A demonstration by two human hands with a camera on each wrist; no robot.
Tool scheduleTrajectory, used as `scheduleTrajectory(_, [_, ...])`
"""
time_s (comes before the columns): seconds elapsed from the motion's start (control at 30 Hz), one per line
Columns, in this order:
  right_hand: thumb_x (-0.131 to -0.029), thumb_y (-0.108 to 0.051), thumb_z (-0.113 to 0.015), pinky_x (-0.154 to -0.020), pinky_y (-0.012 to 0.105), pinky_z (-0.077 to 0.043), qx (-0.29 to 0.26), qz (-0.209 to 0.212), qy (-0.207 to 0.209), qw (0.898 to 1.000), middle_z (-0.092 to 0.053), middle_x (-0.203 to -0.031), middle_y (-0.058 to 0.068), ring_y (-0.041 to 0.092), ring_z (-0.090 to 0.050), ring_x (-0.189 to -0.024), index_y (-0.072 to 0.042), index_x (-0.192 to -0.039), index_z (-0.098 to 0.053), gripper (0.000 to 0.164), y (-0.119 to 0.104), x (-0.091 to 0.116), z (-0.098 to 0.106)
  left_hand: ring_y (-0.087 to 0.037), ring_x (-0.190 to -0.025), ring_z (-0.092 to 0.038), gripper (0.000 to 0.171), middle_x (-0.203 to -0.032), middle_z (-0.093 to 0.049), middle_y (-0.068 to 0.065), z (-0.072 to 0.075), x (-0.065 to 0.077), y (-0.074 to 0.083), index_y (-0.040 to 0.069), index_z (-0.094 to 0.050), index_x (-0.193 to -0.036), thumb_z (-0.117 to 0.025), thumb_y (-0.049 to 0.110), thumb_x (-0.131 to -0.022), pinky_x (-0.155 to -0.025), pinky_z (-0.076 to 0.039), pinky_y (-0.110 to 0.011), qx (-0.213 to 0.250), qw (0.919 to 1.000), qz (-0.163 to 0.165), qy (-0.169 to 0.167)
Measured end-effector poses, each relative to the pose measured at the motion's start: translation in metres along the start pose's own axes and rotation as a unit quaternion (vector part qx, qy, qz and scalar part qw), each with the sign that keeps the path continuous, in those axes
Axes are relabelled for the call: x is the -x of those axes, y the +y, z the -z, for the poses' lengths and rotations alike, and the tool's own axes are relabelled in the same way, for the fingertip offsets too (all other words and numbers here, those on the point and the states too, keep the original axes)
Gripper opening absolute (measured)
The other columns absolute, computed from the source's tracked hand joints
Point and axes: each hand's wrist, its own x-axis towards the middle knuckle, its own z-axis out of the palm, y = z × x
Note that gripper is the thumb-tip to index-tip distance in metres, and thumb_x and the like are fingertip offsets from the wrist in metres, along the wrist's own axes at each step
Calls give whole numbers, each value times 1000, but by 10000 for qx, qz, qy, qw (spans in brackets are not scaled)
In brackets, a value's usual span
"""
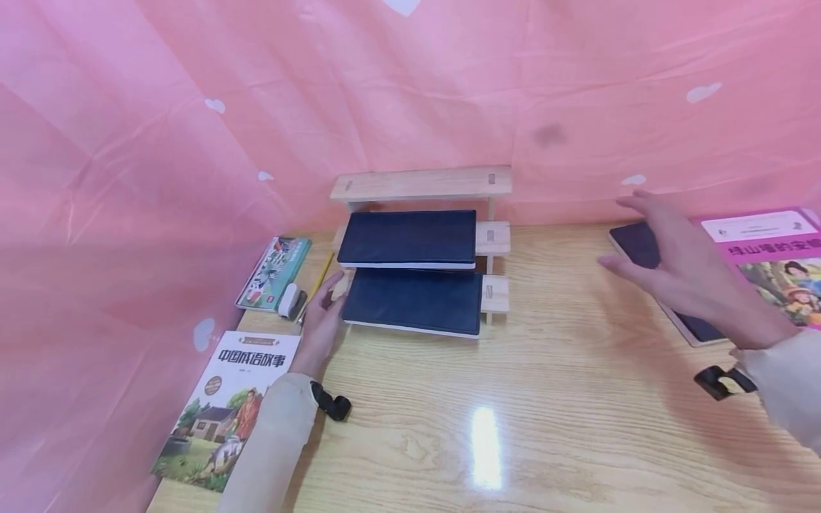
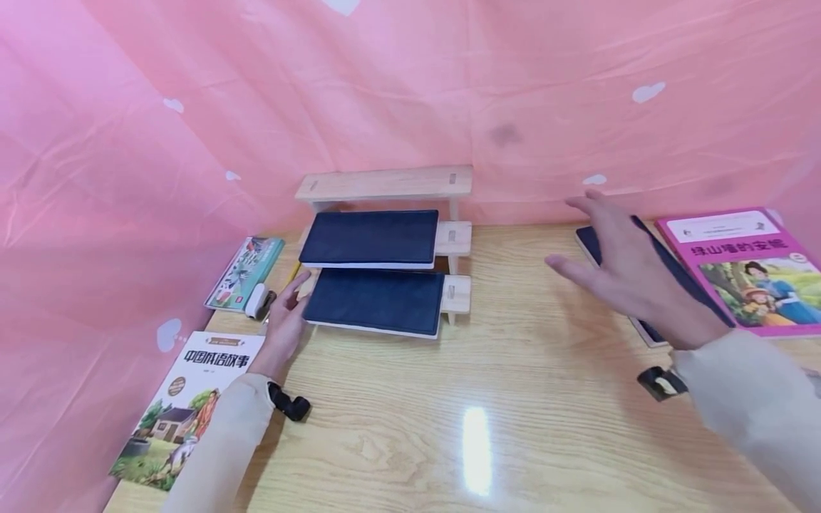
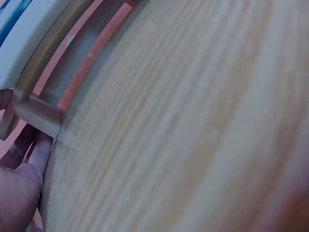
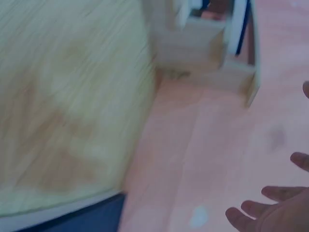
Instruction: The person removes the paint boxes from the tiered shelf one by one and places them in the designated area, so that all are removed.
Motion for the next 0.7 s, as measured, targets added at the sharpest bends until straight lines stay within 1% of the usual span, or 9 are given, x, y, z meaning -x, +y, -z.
scheduleTrajectory(0.07, [-78,-28,-69,-103,61,-11,-90,60,-220,9997,-15,-150,7,35,-15,-134,-24,-143,-21,81,-15,-6,-3,-16,-131,-27,39,-138,-37,12,0,0,0,31,-49,-127,-55,20,-90,-103,-33,-33,-18,10000,-10,-5])
scheduleTrajectory(0.13, [-77,-29,-70,-101,63,-13,-181,213,-291,9992,-14,-150,3,35,-16,-133,-26,-143,-21,82,-28,-14,-6,-15,-131,-25,39,-138,-38,12,0,-1,-1,32,-50,-127,-55,20,-90,-103,-32,-32,-44,10000,-8,13])
scheduleTrajectory(0.2, [-77,-32,-70,-99,66,-14,-192,301,-378,9987,-12,-150,1,36,-17,-133,-28,-143,-20,84,-39,-21,-10,-16,-131,-27,40,-139,-37,10,-1,-1,-1,30,-50,-127,-55,17,-90,-103,-33,-32,45,10000,-51,-7])
scheduleTrajectory(0.3, [-75,-37,-71,-98,66,-16,-170,496,-503,9974,-14,-150,2,34,-18,-133,-27,-143,-21,85,-53,-32,-17,-16,-129,-30,39,-141,-35,7,-1,-2,-1,31,-51,-126,-53,15,-90,-102,-33,-33,47,10000,-42,6])
scheduleTrajectory(0.33, [-74,-38,-71,-99,65,-15,-168,563,-567,9967,-15,-150,3,33,-17,-134,-26,-143,-21,86,-56,-36,-19,-17,-129,-30,40,-142,-34,6,-1,-2,-1,31,-51,-126,-53,14,-91,-102,-33,-34,73,10000,-43,2])
scheduleTrajectory(0.4, [-73,-40,-71,-100,63,-18,-169,728,-682,9949,-17,-149,5,32,-17,-134,-25,-143,-22,86,-62,-42,-26,-16,-129,-30,40,-142,-32,5,0,-3,-2,32,-50,-126,-53,15,-91,-102,-33,-35,46,10000,-17,-13])
scheduleTrajectory(0.53, [-72,-43,-71,-100,59,-22,-107,1128,-813,9902,-23,-146,8,30,-20,-133,-21,-142,-26,86,-70,-55,-40,-17,-125,-36,39,-141,-33,8,-1,-4,-3,34,-50,-126,-54,18,-91,-99,-37,-36,86,9999,53,-58])
scheduleTrajectory(0.6, [-72,-46,-70,-101,57,-23,-97,1267,-905,9877,-25,-146,7,28,-20,-133,-22,-142,-26,85,-72,-61,-47,-17,-123,-39,39,-140,-34,9,-1,-4,-3,34,-50,-126,-54,18,-91,-98,-38,-36,133,9999,86,-53])
scheduleTrajectory(0.7, [-72,-49,-69,-102,54,-23,-96,1452,-1028,9840,-27,-144,7,27,-22,-133,-21,-141,-27,85,-74,-68,-59,-16,-126,-35,39,-140,-34,9,0,-3,-2,35,-51,-125,-54,17,-91,-99,-37,-35,82,9999,135,-9])
